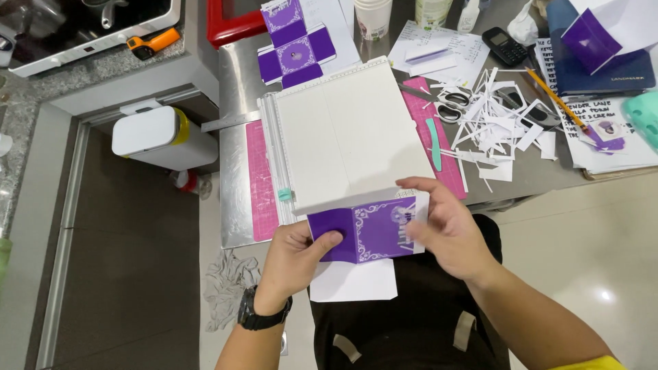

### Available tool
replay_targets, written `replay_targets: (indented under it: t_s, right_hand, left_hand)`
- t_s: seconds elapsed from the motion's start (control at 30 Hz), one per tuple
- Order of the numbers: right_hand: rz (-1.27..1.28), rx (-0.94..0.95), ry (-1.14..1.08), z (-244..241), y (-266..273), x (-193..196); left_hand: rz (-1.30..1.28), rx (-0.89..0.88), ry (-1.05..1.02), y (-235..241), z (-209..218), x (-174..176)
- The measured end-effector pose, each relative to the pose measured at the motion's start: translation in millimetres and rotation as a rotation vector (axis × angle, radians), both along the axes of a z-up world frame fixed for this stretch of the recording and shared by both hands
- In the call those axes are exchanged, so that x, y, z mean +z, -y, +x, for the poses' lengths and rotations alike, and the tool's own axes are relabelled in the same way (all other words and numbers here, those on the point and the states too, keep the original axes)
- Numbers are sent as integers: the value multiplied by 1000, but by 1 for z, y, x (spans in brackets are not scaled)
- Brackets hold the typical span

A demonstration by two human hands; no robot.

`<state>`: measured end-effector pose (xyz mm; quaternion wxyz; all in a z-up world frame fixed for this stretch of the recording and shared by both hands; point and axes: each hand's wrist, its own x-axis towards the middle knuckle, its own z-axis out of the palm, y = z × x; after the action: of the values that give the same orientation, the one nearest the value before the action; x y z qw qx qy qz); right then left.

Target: The person uses a paper trimmer and a scoring tool to cut and crease a purple printed paper sheet. They then fold the sheet along the scored lines to form a small box, tucking the flaps to secure the shape. The finished box is placed on the table among other completed boxes.

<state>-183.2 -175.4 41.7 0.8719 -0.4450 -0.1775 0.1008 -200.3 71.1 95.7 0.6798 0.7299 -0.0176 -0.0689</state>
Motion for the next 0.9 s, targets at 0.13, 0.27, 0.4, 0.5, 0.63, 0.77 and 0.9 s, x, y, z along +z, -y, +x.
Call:
replay_targets:
  t_s: [0.13, 0.27, 0.4, 0.5, 0.63, 0.77, 0.9]
  right_hand:
    - [-312, -232, -94, 7, -6, -5]
    - [-336, -274, -176, 21, 8, -45]
    - [-652, -281, -176, 18, 2, -25]
    - [-294, -256, -205, 19, 1, -36]
    - [-335, -277, -191, 16, -2, -11]
    - [-306, -348, -200, 21, 1, -13]
    - [-330, -325, -190, 28, 8, -31]
  left_hand:
    - [25, -53, -29, 4, -1, 4]
    - [70, -102, -63, -14, -2, -26]
    - [278, -189, -120, -18, -3, -12]
    - [256, -167, -100, -27, -2, -39]
    - [213, -132, -45, -37, 4, -76]
    - [281, -154, -61, -33, 3, -66]
    - [292, -164, -70, -33, 3, -69]
